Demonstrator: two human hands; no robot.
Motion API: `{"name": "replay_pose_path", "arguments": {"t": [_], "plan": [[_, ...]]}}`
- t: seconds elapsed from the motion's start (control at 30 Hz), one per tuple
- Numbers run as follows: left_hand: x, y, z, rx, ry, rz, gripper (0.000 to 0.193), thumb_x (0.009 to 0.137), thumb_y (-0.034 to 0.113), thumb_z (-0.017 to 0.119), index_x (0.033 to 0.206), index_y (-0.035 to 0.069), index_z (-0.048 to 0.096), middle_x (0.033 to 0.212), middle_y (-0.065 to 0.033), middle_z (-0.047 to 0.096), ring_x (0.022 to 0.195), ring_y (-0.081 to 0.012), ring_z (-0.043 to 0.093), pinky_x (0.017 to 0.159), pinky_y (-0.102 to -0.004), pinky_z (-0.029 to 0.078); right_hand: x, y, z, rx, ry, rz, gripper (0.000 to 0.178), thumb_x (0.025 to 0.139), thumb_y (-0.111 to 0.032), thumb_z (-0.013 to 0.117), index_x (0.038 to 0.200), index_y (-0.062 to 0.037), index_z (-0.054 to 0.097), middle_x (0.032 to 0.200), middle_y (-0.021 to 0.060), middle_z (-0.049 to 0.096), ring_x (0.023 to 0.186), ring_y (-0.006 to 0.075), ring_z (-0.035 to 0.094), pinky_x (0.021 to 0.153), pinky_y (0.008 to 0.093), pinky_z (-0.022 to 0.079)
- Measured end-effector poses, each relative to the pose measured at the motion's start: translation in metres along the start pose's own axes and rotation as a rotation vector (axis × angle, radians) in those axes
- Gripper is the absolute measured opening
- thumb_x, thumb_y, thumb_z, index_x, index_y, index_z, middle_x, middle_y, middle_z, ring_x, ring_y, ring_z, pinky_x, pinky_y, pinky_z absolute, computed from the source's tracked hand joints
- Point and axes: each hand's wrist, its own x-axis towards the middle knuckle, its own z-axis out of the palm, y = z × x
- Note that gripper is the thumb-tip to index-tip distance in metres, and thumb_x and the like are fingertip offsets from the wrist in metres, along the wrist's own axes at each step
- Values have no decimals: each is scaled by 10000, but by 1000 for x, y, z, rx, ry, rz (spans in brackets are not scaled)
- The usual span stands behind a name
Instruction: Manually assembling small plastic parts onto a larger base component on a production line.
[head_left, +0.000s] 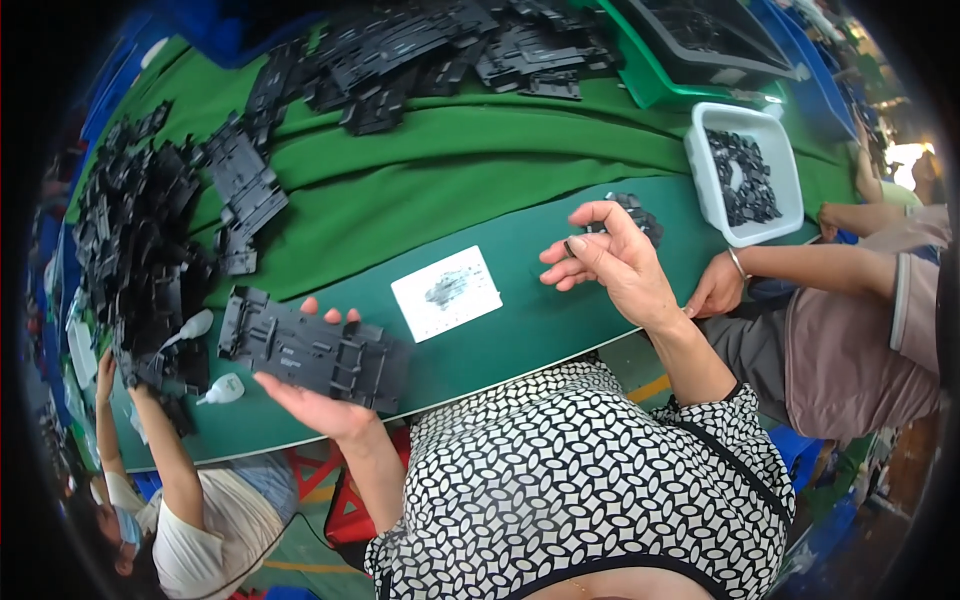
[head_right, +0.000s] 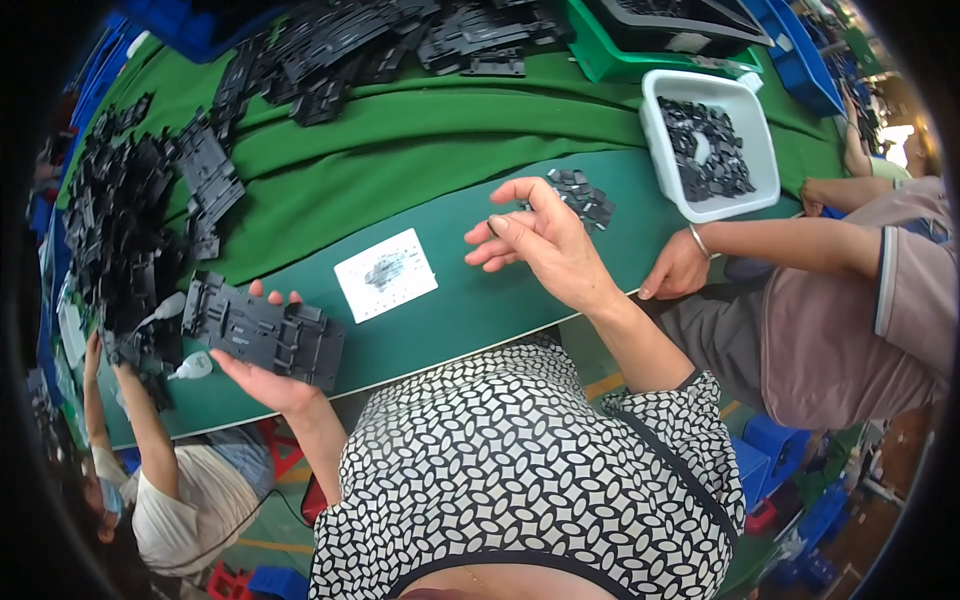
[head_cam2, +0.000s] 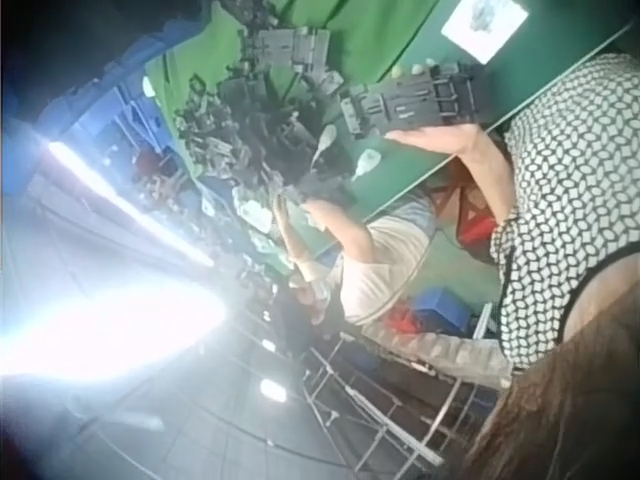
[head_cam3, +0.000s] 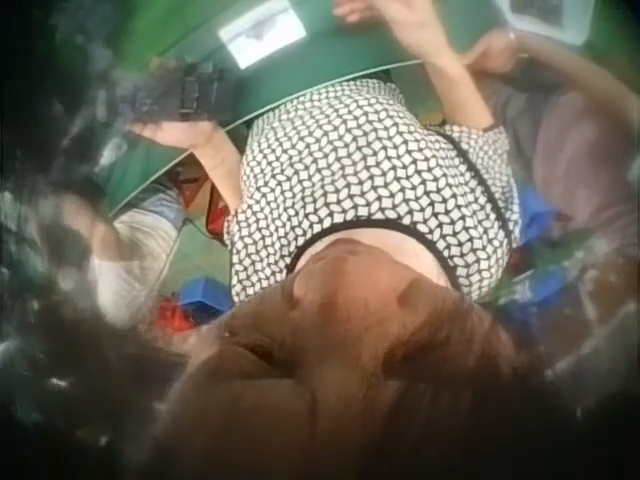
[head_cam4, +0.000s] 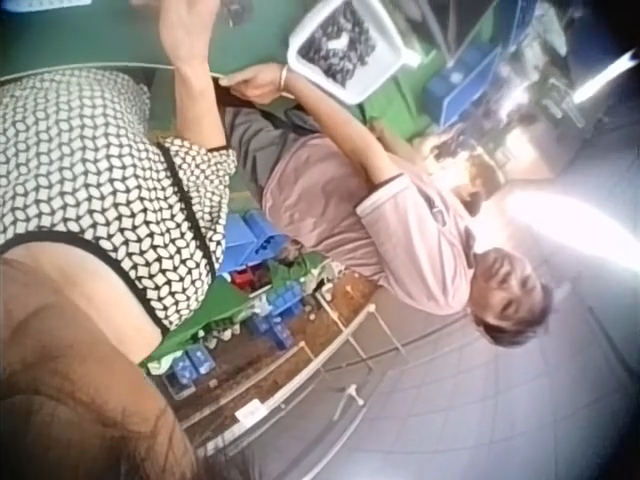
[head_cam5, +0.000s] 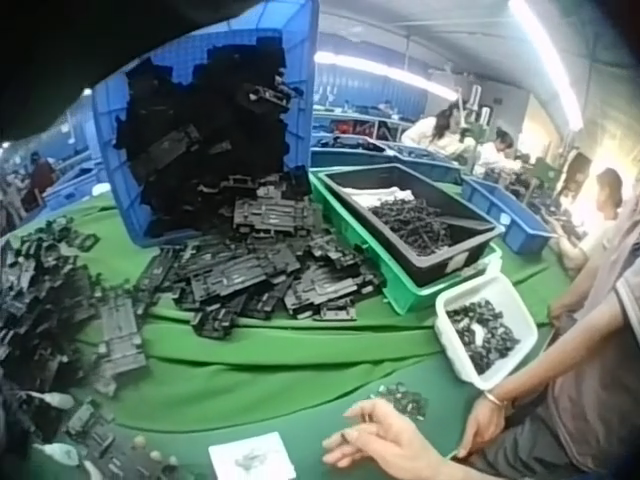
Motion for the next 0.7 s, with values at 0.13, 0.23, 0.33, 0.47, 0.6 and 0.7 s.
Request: {"name": "replay_pose_path", "arguments": {"t": [0.13, 0.23, 0.33, 0.47, 0.6, 0.7], "plan": [[1, -3, -1, -61, 50, -29, 706, 933, 626, 239, 1394, 102, 342, 1264, -219, 499, 1008, -338, 572, 945, -553, 425, 4, 7, 12, -132, -92, -24, 189, 940, -82, 538, 1093, 22, 573, 982, 148, 641, 833, 209, 661, 715, 279, 535], [-1, -3, -2, -133, 80, -41, 711, 931, 632, 221, 1361, 88, 382, 1244, -213, 512, 991, -339, 580, 929, -553, 426, 8, 3, 21, -790, -102, -467, 119, 922, -65, 573, 979, 11, 646, 861, 30, 624, 683, 135, 573, 684, 223, 477], [-2, -2, -2, -119, 112, -21, 715, 929, 633, 219, 1328, 72, 412, 1229, -210, 522, 974, -338, 591, 915, -552, 432, 8, 3, 31, -374, -143, -58, 152, 922, -107, 586, 1009, 10, 627, 891, 40, 638, 756, 125, 609, 704, 231, 491], [-2, -6, 0, -152, 102, -33, 719, 926, 637, 222, 1322, 67, 408, 1232, -211, 519, 971, -337, 593, 914, -546, 436, 14, 7, 46, -170, -273, 15, 167, 933, -96, 555, 1031, 38, 575, 892, 69, 640, 820, 122, 633, 717, 246, 513], [-2, -9, -3, -142, 113, -40, 722, 926, 638, 224, 1330, 66, 397, 1236, -216, 513, 972, -337, 593, 914, -534, 446, 15, 14, 57, -261, -273, 28, 170, 933, -54, 543, 1076, 20, 490, 889, 103, 665, 831, 140, 639, 725, 251, 505], [-4, -10, -5, -118, 74, -31, 655, 950, 581, 240, 1345, 79, 387, 1253, -216, 499, 983, -319, 571, 937, -529, 426, 18, 11, 58, -367, -292, 98, 203, 925, -48, 554, 1095, 6, 457, 907, 112, 675, 830, 128, 635, 720, 240, 499]]}}
